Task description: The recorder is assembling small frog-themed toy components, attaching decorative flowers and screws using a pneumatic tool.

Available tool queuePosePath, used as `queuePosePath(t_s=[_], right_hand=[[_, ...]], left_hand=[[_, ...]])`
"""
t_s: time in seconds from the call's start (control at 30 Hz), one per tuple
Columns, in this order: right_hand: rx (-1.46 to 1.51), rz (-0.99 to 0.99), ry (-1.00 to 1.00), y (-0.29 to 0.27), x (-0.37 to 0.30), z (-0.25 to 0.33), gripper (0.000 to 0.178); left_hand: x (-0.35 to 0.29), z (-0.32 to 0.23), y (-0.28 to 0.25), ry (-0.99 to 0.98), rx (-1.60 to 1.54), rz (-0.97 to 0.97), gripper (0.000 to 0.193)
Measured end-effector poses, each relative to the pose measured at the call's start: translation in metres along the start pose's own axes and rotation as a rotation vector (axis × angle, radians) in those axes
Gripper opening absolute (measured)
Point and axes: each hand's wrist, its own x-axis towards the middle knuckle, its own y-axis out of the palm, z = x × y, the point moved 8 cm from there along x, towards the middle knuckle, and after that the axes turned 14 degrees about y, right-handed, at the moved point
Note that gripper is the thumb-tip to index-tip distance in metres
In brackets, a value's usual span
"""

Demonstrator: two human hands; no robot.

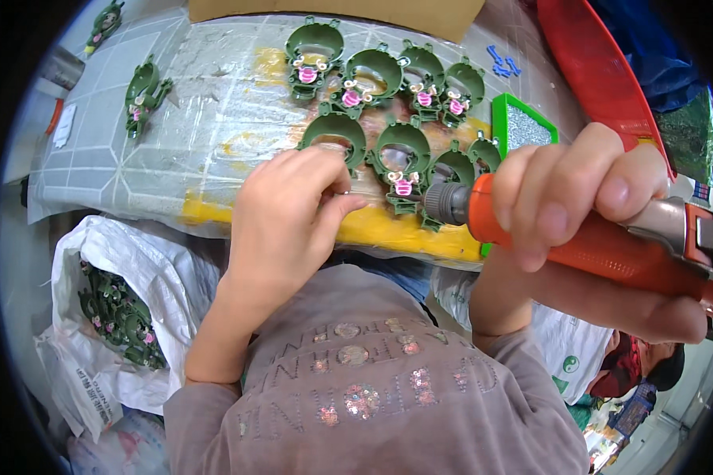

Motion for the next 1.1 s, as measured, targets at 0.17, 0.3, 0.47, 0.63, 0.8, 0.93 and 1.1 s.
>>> queuePosePath(t_s=[0.17, 0.3, 0.47, 0.63, 0.8, 0.93, 1.1], right_hand=[[-0.018, 0.048, 0.003, 0.007, 0.007, 0.003, 0.057], [-0.047, 0.066, 0.005, 0.009, 0.008, 0.007, 0.066], [-0.081, 0.091, 0.010, 0.010, 0.009, 0.011, 0.077], [-0.218, 0.186, -0.073, 0.007, 0.006, 0.012, 0.076], [-0.189, 0.147, -0.065, 0.003, 0.006, 0.013, 0.076], [-0.142, 0.085, -0.038, 0.001, 0.006, 0.012, 0.077], [-0.080, 0.010, -0.004, 0.004, 0.003, 0.010, 0.079]], left_hand=[[-0.001, -0.010, -0.013, 0.170, -0.017, -0.214, 0.015], [-0.007, -0.009, -0.016, 0.157, -0.030, -0.309, 0.014], [-0.005, -0.013, -0.015, 0.160, 0.014, -0.288, 0.014], [-0.004, -0.014, -0.010, 0.142, 0.001, -0.249, 0.012], [-0.004, -0.016, -0.007, 0.144, -0.010, -0.237, 0.011], [-0.003, -0.020, -0.008, 0.178, 0.024, -0.221, 0.013], [-0.003, -0.026, -0.007, 0.202, 0.075, -0.175, 0.013]])
